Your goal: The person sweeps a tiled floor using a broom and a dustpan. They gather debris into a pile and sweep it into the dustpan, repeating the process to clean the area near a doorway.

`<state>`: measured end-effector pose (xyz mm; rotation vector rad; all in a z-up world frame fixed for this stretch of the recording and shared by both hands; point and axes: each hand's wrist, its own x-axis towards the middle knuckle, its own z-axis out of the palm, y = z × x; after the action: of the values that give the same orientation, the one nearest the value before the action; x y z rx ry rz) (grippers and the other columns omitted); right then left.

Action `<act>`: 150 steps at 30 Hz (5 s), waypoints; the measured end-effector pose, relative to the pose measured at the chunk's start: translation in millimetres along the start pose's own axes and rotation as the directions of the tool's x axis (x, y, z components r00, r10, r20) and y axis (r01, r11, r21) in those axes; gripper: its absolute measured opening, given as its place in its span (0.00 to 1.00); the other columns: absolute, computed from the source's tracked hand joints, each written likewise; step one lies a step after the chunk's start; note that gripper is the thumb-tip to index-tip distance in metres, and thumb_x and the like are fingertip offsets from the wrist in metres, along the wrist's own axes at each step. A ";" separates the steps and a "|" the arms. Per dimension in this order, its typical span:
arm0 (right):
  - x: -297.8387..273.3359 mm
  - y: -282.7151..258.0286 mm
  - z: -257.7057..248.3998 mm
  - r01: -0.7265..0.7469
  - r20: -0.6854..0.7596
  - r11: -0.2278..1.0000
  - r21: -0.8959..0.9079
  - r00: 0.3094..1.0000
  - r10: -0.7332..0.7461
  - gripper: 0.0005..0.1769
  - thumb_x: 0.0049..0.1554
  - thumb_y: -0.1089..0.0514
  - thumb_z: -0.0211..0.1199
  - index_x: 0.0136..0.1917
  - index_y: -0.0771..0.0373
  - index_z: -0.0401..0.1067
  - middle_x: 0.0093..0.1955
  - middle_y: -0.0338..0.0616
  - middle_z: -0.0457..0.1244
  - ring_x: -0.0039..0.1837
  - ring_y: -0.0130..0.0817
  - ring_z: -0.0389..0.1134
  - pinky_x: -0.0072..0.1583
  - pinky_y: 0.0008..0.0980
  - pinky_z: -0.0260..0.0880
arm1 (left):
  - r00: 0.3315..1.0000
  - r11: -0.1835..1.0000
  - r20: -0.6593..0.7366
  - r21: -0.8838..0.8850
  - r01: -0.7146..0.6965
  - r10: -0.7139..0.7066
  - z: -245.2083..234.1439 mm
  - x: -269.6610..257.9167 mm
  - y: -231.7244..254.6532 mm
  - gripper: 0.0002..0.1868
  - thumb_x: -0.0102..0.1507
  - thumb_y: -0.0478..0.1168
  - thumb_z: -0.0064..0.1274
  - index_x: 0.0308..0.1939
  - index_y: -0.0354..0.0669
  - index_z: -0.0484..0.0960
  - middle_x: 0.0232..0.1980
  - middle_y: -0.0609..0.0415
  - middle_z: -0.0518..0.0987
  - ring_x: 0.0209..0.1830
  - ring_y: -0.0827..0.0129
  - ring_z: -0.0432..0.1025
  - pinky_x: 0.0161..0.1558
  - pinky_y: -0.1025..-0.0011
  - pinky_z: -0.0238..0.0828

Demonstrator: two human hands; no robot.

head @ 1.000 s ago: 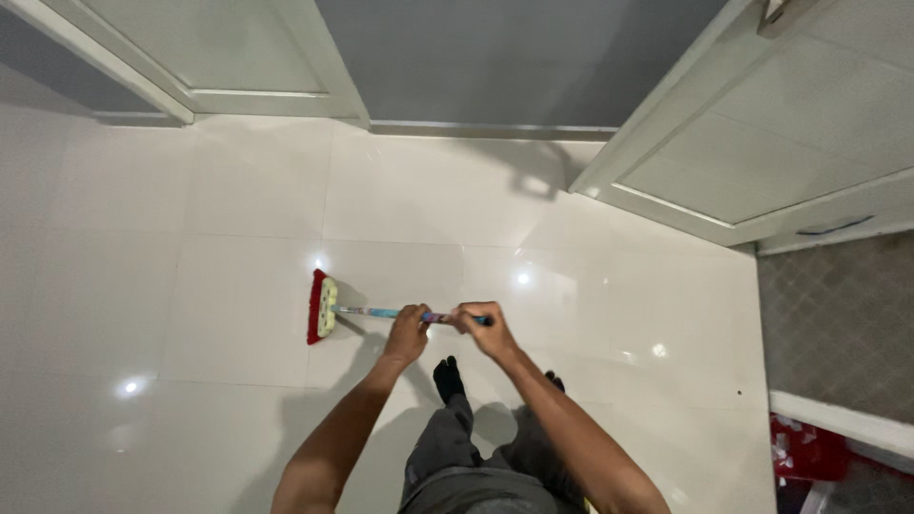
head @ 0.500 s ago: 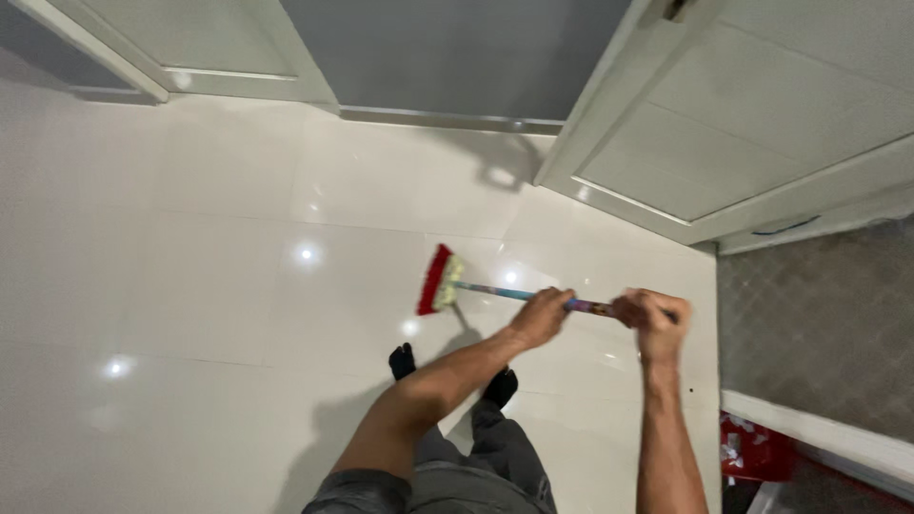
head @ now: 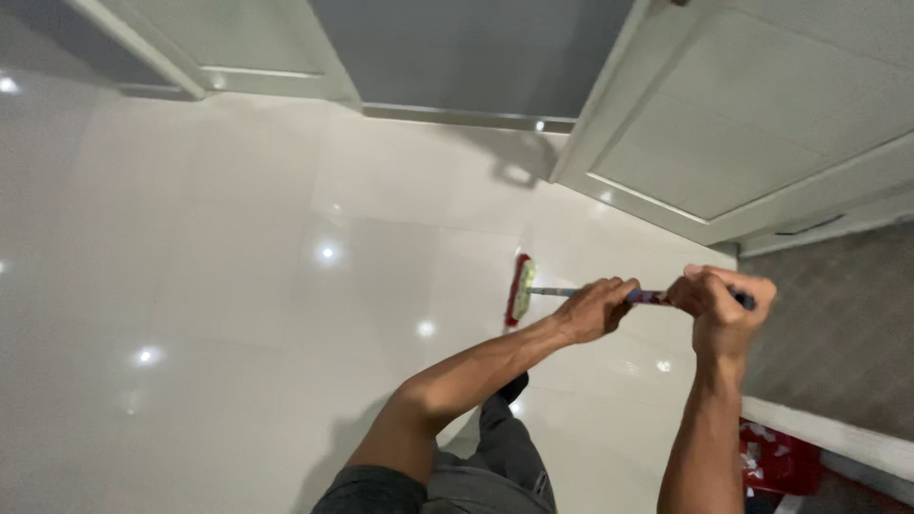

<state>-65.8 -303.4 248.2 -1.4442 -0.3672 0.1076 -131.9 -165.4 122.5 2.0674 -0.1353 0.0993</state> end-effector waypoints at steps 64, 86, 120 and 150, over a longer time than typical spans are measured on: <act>-224.0 -6.1 112.3 -0.201 0.399 0.973 0.113 0.906 0.140 0.20 0.55 0.66 0.57 0.22 0.63 0.62 0.23 0.40 0.55 0.26 0.28 0.55 0.32 0.31 0.58 | 0.976 0.980 -0.136 0.080 0.185 -0.173 -17.4 -304.7 -7.5 0.07 0.71 0.38 0.47 0.52 0.43 0.72 0.41 0.45 0.75 0.40 0.52 0.72 0.43 0.53 0.70; -378.1 136.5 229.7 -0.246 0.599 0.969 -0.014 0.774 0.205 0.21 0.58 0.69 0.49 0.23 0.68 0.64 0.25 0.44 0.61 0.31 0.31 0.59 0.44 0.35 0.67 | 0.787 0.822 -0.381 0.110 0.559 -0.484 -28.5 -522.6 -132.9 0.04 0.63 0.30 0.50 0.42 0.41 0.75 0.39 0.41 0.77 0.46 0.45 0.71 0.50 0.51 0.68; -264.7 -31.1 22.1 -0.189 0.502 0.981 0.053 0.854 0.137 0.24 0.57 0.67 0.57 0.21 0.60 0.59 0.22 0.35 0.49 0.26 0.26 0.49 0.33 0.29 0.51 | 0.893 0.777 0.003 -0.492 0.393 -0.450 78.1 -329.2 64.6 0.14 0.76 0.50 0.39 0.48 0.45 0.72 0.33 0.54 0.67 0.31 0.63 0.63 0.36 0.56 0.62; -405.5 97.4 59.8 -0.254 0.607 0.967 0.007 0.770 0.198 0.25 0.60 0.67 0.50 0.21 0.64 0.57 0.22 0.40 0.54 0.27 0.29 0.52 0.35 0.32 0.56 | 0.808 0.828 -0.229 0.018 0.561 -0.542 103.5 -498.3 0.6 0.05 0.66 0.30 0.47 0.45 0.41 0.74 0.42 0.46 0.76 0.44 0.51 0.72 0.48 0.54 0.68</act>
<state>-450.9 -351.9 84.3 -1.3335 -0.6983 0.7916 -624.0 -229.4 9.7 2.0837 0.6194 -0.0340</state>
